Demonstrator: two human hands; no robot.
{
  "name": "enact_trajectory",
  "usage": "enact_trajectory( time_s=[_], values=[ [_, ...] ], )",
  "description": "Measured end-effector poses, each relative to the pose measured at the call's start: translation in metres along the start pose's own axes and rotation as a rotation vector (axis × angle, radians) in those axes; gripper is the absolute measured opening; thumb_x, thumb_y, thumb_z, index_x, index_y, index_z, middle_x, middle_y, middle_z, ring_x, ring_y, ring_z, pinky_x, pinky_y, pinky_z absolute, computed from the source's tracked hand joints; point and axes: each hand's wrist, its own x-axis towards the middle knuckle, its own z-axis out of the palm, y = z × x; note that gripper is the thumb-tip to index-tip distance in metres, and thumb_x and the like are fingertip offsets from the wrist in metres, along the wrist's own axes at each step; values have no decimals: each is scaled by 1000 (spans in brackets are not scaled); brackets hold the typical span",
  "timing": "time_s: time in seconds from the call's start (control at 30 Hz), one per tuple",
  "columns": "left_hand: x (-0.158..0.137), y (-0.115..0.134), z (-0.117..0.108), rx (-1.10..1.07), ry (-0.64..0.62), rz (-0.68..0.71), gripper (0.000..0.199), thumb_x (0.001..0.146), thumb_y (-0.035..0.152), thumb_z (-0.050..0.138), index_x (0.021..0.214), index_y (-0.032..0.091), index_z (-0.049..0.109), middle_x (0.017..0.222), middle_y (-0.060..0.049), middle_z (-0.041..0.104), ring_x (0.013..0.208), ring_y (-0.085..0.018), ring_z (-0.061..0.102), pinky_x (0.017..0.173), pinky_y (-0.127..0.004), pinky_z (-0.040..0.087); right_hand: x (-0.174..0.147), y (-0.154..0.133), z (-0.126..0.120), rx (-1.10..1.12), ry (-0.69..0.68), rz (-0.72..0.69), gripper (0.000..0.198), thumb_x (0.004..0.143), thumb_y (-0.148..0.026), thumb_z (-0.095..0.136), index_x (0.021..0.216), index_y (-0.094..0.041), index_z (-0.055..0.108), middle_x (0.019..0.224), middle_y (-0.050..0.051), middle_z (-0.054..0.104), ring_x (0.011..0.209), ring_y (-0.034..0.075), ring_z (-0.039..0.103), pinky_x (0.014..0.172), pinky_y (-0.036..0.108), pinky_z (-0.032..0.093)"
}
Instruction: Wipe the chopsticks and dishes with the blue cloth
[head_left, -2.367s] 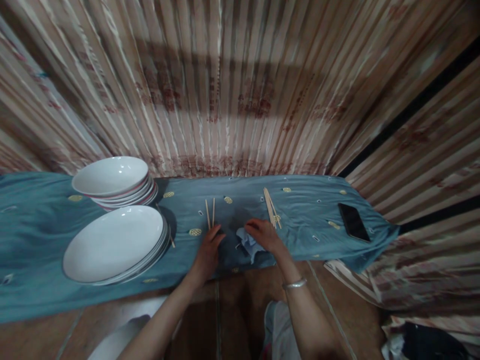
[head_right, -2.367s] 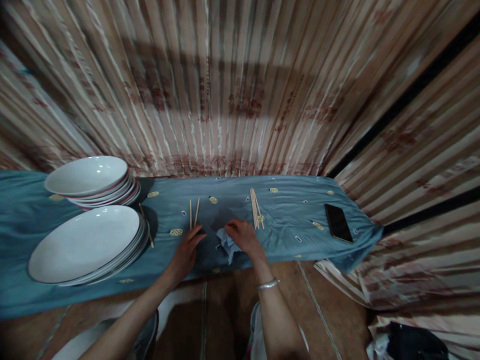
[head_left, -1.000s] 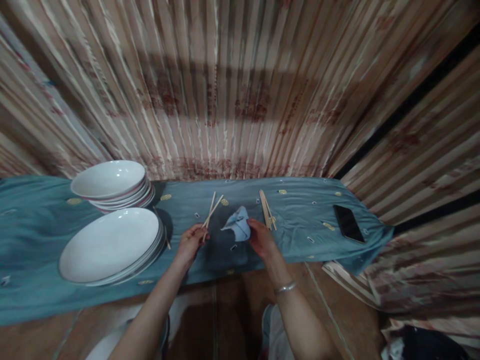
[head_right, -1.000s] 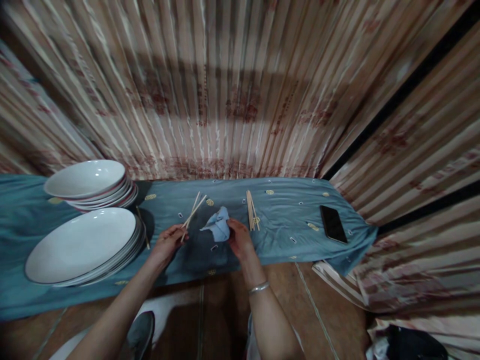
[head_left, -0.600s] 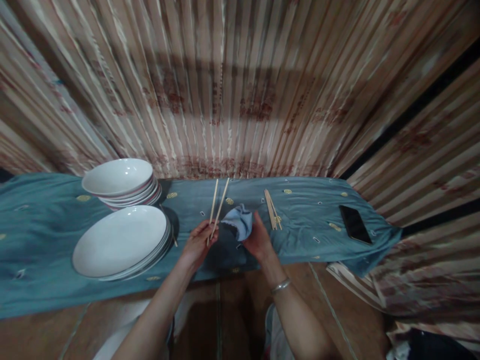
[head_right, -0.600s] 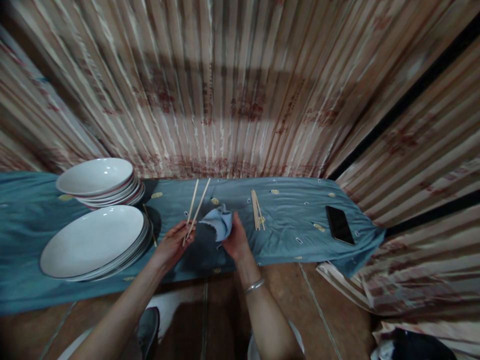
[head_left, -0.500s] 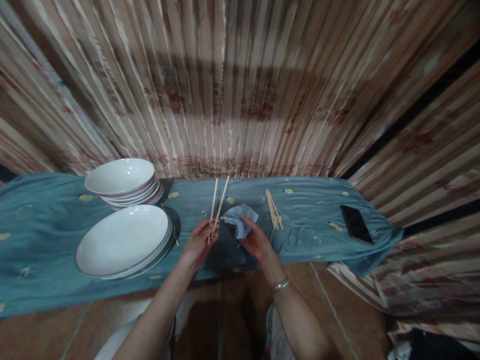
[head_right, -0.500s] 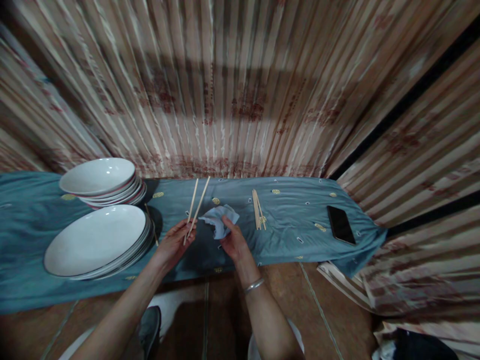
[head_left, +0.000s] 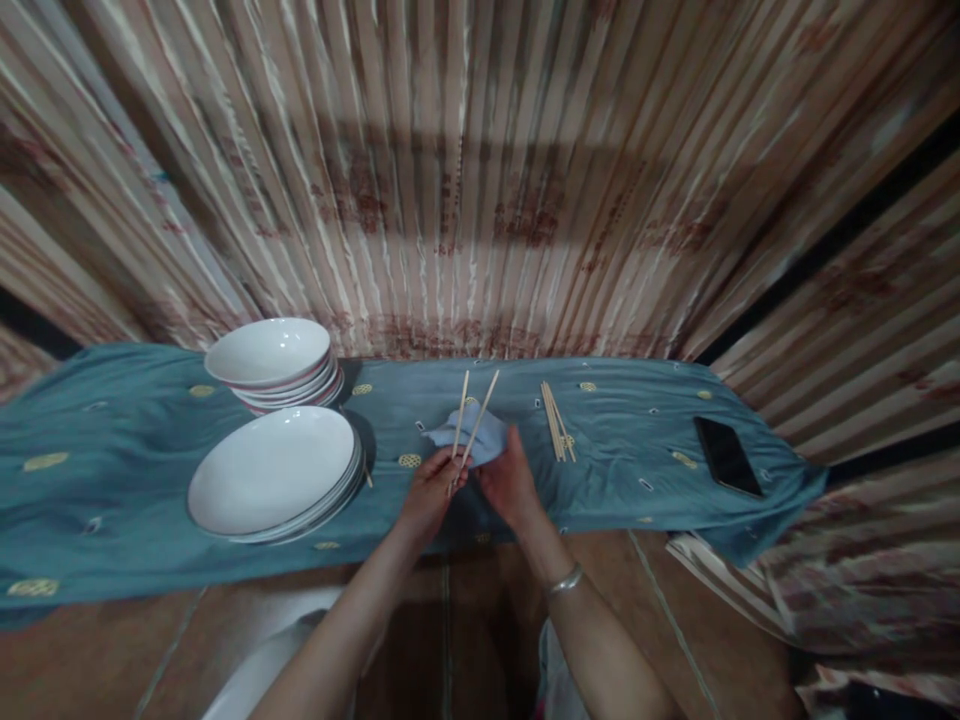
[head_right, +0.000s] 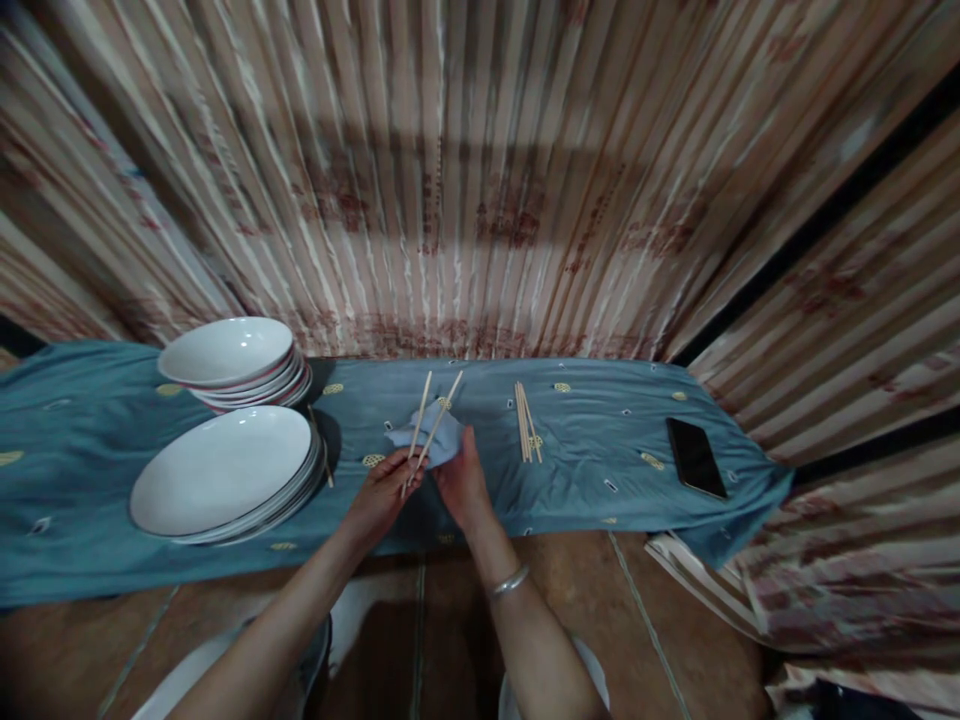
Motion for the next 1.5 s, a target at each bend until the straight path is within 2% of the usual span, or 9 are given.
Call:
enact_trajectory(
  time_s=[0.1,0.23,0.33,0.53,0.77,1.0,1.27,1.37,1.5],
  values=[
    [3,-3,-2,59,29,14,32,54,34,80,79,17,71,72,-1,68,62,-9,54,63,-21,41,-4,-5,0,86,-53,74,48,89,-54,34,101,-19,66,95,4,72,85,20,65,72,33,52],
    [4,-6,-2,119,50,27,31,53,36,79,76,17,71,73,-2,69,64,-10,56,63,-22,41,-2,-6,-13,142,-7,157,26,88,-31,42,83,-20,66,75,0,71,69,16,62,68,30,51],
    [3,-7,-1,116,48,34,30,53,35,79,75,17,71,71,-2,69,63,-10,56,63,-22,41,-2,-4,-17,114,8,175,16,82,-23,51,76,-19,65,70,-1,69,63,14,59,67,28,50],
    [3,-6,3,144,46,81,26,53,31,79,74,17,72,66,-1,66,61,-12,56,62,-23,42,-10,-5,-13,-65,-50,28,8,70,-25,70,75,-19,68,70,-2,68,64,11,58,63,22,47],
    [1,-7,7,322,7,143,11,59,21,75,69,18,73,63,-1,68,61,-15,58,58,-24,43,-8,-12,-18,-183,41,-124,17,59,-28,79,72,-19,72,62,-2,69,56,11,57,59,24,45],
    [-8,-12,8,336,-92,1,23,63,32,75,76,14,72,58,-3,66,45,-12,54,44,-22,35,-9,-18,-18,-173,87,-160,18,61,-31,78,71,-17,71,60,-2,67,52,11,55,56,24,43],
    [-21,-7,10,197,-168,-90,30,63,40,76,68,12,69,51,1,58,38,-5,45,37,-19,25,-20,-21,-15,-220,-82,-13,21,60,-33,79,67,-15,69,51,-3,61,44,8,47,44,20,36],
    [-26,-5,14,184,-154,-129,28,64,37,77,72,12,70,55,-2,62,40,-6,49,38,-18,29,-22,-25,-16,-215,-43,-29,21,60,-33,79,67,-15,70,49,-3,60,42,8,46,43,20,35],
    [-32,-8,18,172,-146,-186,25,67,31,76,83,12,72,74,-9,72,48,-9,60,43,-18,41,-23,-32,-18,-184,29,-81,23,58,-34,80,71,-17,72,57,-1,66,50,11,54,49,23,42]
  ],
)
